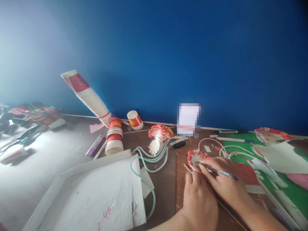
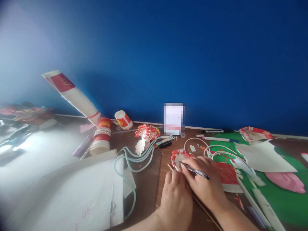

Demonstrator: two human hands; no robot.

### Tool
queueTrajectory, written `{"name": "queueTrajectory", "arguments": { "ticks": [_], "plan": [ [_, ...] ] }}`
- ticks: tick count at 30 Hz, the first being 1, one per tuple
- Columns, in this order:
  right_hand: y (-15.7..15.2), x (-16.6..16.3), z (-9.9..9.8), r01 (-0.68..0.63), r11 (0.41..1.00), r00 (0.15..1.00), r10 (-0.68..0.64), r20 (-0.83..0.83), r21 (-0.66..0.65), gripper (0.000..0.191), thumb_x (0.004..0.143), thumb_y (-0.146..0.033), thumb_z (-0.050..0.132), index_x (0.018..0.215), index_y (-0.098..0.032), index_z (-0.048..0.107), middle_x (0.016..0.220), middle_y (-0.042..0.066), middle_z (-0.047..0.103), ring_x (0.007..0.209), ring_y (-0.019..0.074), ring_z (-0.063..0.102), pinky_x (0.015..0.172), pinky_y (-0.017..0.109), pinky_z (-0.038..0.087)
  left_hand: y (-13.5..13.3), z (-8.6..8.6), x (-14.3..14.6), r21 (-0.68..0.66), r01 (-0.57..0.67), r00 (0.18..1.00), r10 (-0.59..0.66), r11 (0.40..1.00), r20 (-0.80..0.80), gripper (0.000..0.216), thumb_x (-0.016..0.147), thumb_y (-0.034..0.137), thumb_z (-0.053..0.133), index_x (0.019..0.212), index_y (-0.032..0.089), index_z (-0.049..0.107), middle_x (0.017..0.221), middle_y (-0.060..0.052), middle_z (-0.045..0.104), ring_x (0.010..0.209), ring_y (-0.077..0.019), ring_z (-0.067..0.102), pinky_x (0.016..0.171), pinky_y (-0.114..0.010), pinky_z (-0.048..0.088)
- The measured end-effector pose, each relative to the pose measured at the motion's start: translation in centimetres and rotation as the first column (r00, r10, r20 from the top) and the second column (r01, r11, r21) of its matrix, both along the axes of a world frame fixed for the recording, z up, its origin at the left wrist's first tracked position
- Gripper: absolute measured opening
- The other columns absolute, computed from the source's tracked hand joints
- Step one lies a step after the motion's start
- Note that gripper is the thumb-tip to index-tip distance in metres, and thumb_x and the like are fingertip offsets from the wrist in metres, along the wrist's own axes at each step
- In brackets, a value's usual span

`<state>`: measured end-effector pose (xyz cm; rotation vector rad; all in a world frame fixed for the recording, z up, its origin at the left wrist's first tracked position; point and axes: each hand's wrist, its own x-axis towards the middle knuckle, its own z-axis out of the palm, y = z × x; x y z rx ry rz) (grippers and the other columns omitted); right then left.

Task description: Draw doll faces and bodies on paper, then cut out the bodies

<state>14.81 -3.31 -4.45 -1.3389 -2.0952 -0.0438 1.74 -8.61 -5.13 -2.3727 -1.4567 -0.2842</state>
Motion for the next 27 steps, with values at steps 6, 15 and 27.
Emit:
{"name": "queueTrajectory", "arguments": {
  "ticks": [6,15,27],
  "plan": [
    [0.02,0.01,-0.03,0.013,0.999,1.000,-0.012,0.017,-0.029,0.013,0.095,-0.030,0.057,0.089,-0.024,0.067,0.080,0.003,0.070,0.077,0.0226,0.060,0.076,0.037,0.042,-0.05,0.03,0.13,-0.044,-0.002,1.000,0.001,0.999,-0.021,0.051,0.085,0.032,0.060,0.131,0.010,0.065,0.116,-0.018,0.066,0.110,-0.0307,0.050,0.095,-0.045,0.042],
    [-0.04,0.12,-0.09,0.025,1.000,0.999,-0.024,0.036,-0.017,0.014,0.094,-0.030,0.057,0.088,-0.024,0.068,0.079,0.003,0.071,0.077,0.0226,0.062,0.077,0.037,0.042,-0.07,0.11,0.00,-0.025,0.005,1.000,-0.005,1.000,0.006,0.050,0.085,0.030,0.060,0.130,0.010,0.066,0.117,-0.018,0.066,0.109,-0.0299,0.050,0.094,-0.044,0.043],
    [-0.09,0.15,0.03,0.029,0.999,0.998,-0.028,0.052,-0.015,0.012,0.092,-0.029,0.058,0.086,-0.024,0.067,0.079,0.004,0.071,0.078,0.0238,0.062,0.077,0.038,0.043,0.00,0.21,0.08,-0.015,0.001,1.000,-0.001,1.000,0.001,0.052,0.083,0.032,0.063,0.130,0.010,0.066,0.119,-0.017,0.068,0.106,-0.0294,0.053,0.093,-0.043,0.044]
  ]
}}
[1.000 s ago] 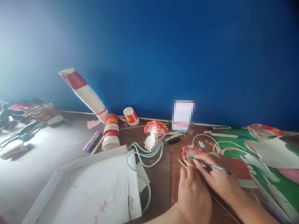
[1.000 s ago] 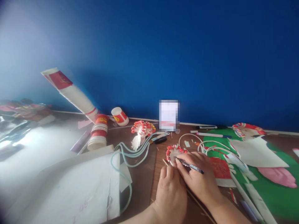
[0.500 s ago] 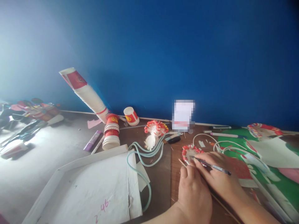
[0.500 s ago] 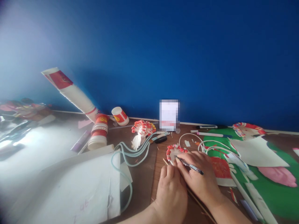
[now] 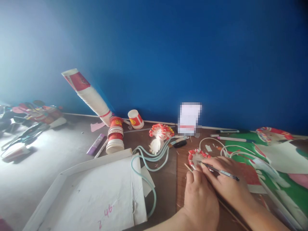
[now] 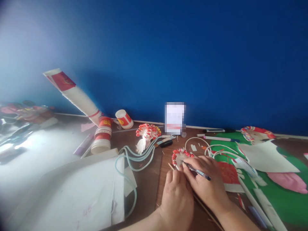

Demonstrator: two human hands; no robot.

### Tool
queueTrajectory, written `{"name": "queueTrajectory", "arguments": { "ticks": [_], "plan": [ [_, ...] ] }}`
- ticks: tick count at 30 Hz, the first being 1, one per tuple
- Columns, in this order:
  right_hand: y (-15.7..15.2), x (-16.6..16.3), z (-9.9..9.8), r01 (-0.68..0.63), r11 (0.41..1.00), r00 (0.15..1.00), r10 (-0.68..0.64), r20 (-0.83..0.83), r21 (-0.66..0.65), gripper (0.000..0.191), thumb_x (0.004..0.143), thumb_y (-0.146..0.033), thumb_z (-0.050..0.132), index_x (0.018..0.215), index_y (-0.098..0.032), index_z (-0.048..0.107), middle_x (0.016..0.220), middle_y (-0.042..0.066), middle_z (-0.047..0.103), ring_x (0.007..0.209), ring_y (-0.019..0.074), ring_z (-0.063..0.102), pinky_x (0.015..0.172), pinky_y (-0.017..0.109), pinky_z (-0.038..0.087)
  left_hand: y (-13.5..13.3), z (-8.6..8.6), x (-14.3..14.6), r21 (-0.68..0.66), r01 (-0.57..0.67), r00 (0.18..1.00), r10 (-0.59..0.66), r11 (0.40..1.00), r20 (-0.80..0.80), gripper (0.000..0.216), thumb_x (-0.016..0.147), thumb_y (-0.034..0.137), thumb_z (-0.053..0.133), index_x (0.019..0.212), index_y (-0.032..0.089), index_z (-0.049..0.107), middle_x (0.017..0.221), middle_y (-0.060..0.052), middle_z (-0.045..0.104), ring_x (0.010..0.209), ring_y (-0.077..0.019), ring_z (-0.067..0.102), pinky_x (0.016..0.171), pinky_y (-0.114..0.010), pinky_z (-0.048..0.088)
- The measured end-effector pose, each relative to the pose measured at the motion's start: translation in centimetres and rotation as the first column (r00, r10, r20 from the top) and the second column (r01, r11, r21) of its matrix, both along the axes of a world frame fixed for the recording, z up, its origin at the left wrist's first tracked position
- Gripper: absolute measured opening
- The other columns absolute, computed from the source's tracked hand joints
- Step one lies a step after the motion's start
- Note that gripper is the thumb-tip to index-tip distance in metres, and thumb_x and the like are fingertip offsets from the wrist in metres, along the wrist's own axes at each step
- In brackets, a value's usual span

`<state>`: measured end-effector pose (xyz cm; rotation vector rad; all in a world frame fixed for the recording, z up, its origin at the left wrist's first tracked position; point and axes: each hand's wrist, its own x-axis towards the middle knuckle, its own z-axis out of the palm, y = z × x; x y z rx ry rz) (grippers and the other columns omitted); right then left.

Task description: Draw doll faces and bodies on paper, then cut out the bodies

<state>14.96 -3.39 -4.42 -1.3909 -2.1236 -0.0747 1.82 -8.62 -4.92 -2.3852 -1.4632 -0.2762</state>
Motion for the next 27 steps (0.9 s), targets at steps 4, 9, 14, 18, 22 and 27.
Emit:
{"name": "queueTrajectory", "arguments": {
  "ticks": [4,9,14,18,22,27],
  "plan": [
    [-0.01,-0.04,0.11,-0.006,1.000,1.000,0.006,0.001,0.025,0.011,0.092,-0.029,0.059,0.085,-0.023,0.066,0.079,0.004,0.071,0.077,0.0234,0.061,0.075,0.037,0.043,-0.06,0.03,0.01,-0.011,-0.003,1.000,0.003,1.000,-0.004,0.051,0.083,0.032,0.062,0.130,0.010,0.066,0.121,-0.018,0.067,0.106,-0.0290,0.052,0.094,-0.043,0.043],
    [0.03,-0.15,0.21,-0.011,0.999,1.000,0.011,-0.005,0.040,0.011,0.092,-0.027,0.058,0.085,-0.023,0.065,0.078,0.004,0.070,0.077,0.0230,0.062,0.076,0.037,0.043,-0.14,-0.03,0.00,-0.037,-0.005,1.000,0.005,0.999,-0.004,0.051,0.085,0.031,0.061,0.132,0.009,0.064,0.124,-0.018,0.065,0.111,-0.0289,0.050,0.096,-0.042,0.043],
    [0.01,-0.11,0.18,-0.004,1.000,1.000,0.004,-0.009,0.024,0.012,0.092,-0.029,0.058,0.085,-0.024,0.066,0.079,0.004,0.070,0.076,0.0231,0.062,0.075,0.038,0.044,-0.17,-0.25,0.03,-0.012,-0.005,1.000,0.005,1.000,0.021,0.053,0.084,0.034,0.064,0.131,0.009,0.065,0.123,-0.017,0.067,0.112,-0.0291,0.051,0.100,-0.041,0.041],
    [0.00,-0.10,0.16,0.003,1.000,1.000,-0.003,-0.021,0.023,0.012,0.092,-0.029,0.058,0.085,-0.024,0.067,0.078,0.004,0.071,0.076,0.0232,0.062,0.074,0.037,0.044,-0.16,-0.11,-0.03,-0.003,-0.006,1.000,0.006,1.000,0.015,0.051,0.085,0.033,0.062,0.131,0.011,0.065,0.124,-0.016,0.067,0.111,-0.0293,0.053,0.099,-0.042,0.041],
    [0.05,-0.14,0.23,-0.011,0.999,1.000,0.012,-0.025,0.032,0.012,0.092,-0.028,0.058,0.084,-0.023,0.066,0.077,0.004,0.070,0.075,0.0230,0.061,0.073,0.037,0.044,-0.09,0.18,-0.11,-0.001,0.013,1.000,-0.013,1.000,0.015,0.052,0.083,0.033,0.063,0.130,0.011,0.066,0.123,-0.016,0.067,0.110,-0.0291,0.053,0.097,-0.042,0.042],
    [0.09,-0.07,0.12,-0.005,1.000,0.999,0.006,-0.038,0.025,0.014,0.092,-0.030,0.058,0.085,-0.023,0.067,0.077,0.004,0.070,0.075,0.0233,0.061,0.074,0.037,0.045,-0.06,0.18,-0.07,-0.007,0.008,1.000,-0.008,1.000,0.012,0.051,0.084,0.031,0.062,0.130,0.010,0.066,0.118,-0.016,0.068,0.108,-0.0290,0.053,0.094,-0.042,0.044]
  ]
}}
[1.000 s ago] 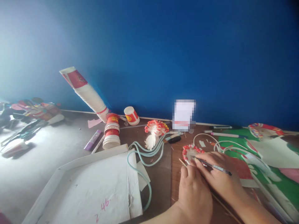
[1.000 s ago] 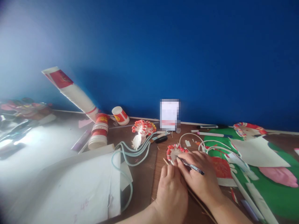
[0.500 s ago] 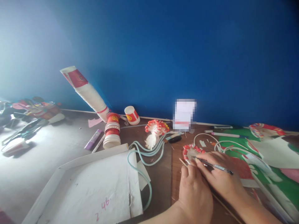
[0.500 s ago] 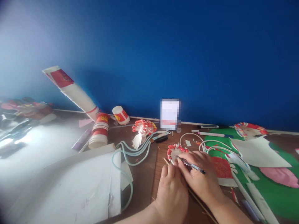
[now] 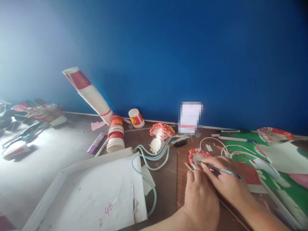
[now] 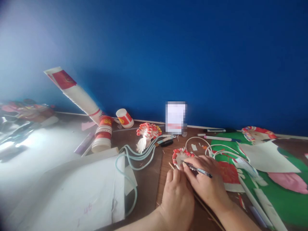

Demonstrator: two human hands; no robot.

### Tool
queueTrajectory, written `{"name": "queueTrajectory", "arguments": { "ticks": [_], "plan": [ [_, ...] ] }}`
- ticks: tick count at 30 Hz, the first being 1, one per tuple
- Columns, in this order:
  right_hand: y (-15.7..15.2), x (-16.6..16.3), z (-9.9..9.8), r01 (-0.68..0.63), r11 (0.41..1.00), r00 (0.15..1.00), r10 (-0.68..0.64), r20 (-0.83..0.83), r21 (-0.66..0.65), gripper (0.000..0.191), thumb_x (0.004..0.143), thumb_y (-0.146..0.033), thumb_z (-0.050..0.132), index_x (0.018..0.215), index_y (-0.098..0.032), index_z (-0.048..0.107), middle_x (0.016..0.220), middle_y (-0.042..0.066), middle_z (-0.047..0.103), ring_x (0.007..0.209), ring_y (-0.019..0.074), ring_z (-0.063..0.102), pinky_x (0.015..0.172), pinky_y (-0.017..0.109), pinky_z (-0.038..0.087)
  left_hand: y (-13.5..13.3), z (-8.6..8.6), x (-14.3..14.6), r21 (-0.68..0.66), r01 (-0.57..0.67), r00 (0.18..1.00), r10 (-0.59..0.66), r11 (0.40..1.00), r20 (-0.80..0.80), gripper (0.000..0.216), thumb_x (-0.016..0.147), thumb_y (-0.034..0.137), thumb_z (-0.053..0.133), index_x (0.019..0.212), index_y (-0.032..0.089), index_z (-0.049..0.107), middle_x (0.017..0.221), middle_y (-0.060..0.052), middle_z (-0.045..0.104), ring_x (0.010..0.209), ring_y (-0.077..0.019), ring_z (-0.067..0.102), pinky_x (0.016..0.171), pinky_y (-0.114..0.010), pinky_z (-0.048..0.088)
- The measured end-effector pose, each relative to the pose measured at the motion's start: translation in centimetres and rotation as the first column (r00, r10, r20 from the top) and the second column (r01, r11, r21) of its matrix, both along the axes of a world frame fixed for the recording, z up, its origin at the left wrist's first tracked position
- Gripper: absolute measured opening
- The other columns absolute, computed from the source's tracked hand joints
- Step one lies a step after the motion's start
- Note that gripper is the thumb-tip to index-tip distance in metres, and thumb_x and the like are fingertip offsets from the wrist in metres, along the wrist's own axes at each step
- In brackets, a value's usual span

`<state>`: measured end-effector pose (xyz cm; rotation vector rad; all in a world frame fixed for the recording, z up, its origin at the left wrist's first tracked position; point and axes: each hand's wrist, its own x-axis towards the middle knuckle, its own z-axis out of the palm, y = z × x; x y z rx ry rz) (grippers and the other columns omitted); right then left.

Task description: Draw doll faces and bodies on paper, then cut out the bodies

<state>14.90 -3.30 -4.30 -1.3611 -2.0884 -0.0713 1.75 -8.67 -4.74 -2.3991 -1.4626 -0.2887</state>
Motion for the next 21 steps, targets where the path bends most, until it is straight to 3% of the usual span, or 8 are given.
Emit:
{"name": "queueTrajectory", "arguments": {
  "ticks": [13,21],
  "plan": [
    [0.1,-0.1,0.1,-0.004,1.000,1.000,0.004,-0.004,-0.007,0.015,0.092,-0.031,0.057,0.083,-0.024,0.068,0.076,0.004,0.071,0.075,0.0233,0.064,0.072,0.037,0.046,-0.1,0.1,0.0,-0.062,0.005,1.000,-0.007,0.998,-0.022,0.051,0.086,0.031,0.059,0.132,0.010,0.064,0.117,-0.018,0.066,0.112,-0.0305,0.048,0.093,-0.042,0.043],
    [-0.3,-0.1,1.3,0.028,0.987,0.997,-0.015,-0.082,0.159,0.007,0.090,-0.027,0.060,0.088,-0.022,0.065,0.077,0.005,0.072,0.072,0.0224,0.065,0.071,0.037,0.048,-0.2,0.0,-0.1,-0.064,0.019,0.999,-0.021,0.998,-0.028,0.051,0.087,0.029,0.058,0.134,0.011,0.063,0.131,-0.016,0.063,0.114,-0.0302,0.050,0.098,-0.043,0.040]
  ]
}}
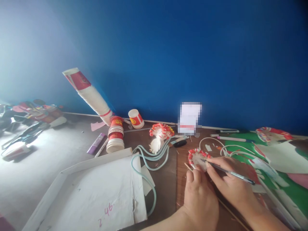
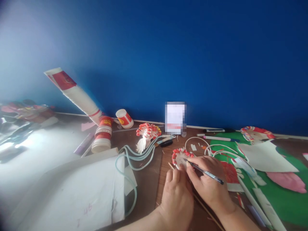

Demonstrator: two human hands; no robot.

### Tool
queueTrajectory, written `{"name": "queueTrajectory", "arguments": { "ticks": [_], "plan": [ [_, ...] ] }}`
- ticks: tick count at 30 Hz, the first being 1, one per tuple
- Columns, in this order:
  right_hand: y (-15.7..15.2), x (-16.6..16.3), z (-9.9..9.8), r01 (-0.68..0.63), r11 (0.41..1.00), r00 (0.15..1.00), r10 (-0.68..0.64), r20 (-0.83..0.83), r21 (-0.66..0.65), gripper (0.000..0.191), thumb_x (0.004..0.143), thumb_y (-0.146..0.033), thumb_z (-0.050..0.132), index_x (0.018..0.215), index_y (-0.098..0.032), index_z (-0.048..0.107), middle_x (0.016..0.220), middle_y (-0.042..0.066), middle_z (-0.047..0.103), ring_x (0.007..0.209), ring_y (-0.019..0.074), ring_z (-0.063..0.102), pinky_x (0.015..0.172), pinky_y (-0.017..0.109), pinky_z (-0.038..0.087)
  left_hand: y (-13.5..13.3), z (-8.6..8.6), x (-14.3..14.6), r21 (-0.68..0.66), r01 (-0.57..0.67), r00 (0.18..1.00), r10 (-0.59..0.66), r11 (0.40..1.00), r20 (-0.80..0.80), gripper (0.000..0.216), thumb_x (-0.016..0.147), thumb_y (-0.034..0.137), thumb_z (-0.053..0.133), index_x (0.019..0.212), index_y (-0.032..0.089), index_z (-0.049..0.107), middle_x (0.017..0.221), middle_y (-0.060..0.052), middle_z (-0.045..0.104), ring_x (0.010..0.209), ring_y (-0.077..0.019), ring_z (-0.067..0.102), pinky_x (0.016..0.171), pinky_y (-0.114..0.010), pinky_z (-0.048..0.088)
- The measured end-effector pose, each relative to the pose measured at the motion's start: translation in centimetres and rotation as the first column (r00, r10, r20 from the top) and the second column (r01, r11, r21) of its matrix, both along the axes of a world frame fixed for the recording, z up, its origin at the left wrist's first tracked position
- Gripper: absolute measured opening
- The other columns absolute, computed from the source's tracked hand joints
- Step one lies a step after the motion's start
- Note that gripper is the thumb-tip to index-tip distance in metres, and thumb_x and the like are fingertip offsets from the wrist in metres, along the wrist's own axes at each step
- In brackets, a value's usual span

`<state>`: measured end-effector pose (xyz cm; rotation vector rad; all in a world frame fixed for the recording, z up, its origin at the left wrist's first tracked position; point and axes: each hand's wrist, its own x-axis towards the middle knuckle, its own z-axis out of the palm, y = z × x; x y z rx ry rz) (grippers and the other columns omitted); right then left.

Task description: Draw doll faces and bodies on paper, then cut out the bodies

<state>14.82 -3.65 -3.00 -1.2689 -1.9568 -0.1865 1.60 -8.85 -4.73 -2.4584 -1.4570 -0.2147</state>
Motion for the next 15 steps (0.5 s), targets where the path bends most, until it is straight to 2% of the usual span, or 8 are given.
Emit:
{"name": "queueTrajectory", "arguments": {
  "ticks": [3,9,15],
  "plan": [
    [-0.1,0.2,-0.1,-0.001,1.000,1.000,0.001,0.001,0.008,0.007,0.090,-0.028,0.060,0.089,-0.022,0.065,0.078,0.005,0.073,0.073,0.0227,0.065,0.072,0.037,0.049,0.0,0.0,0.0,0.024,-0.015,1.000,0.015,1.000,0.008,0.050,0.086,0.027,0.057,0.134,0.011,0.063,0.131,-0.016,0.063,0.114,-0.0296,0.050,0.099,-0.043,0.040],
    [0.1,0.2,-0.9,0.003,0.996,1.000,-0.003,0.005,-0.087,0.012,0.092,-0.030,0.058,0.088,-0.023,0.067,0.078,0.005,0.072,0.073,0.0226,0.065,0.073,0.038,0.049,0.1,0.0,0.1,0.025,-0.015,1.000,0.014,1.000,0.017,0.051,0.086,0.028,0.058,0.133,0.011,0.063,0.132,-0.016,0.063,0.116,-0.0299,0.050,0.100,-0.043,0.040],
    [0.2,0.3,-1.2,-0.001,0.993,1.000,0.003,0.016,-0.118,0.013,0.092,-0.031,0.059,0.088,-0.022,0.068,0.079,0.005,0.073,0.076,0.0237,0.065,0.074,0.039,0.048,-0.1,-0.2,0.1,0.022,-0.008,1.000,0.008,1.000,-0.004,0.050,0.087,0.030,0.058,0.133,0.010,0.064,0.131,-0.016,0.063,0.117,-0.0310,0.050,0.100,-0.043,0.040]
  ]
}}
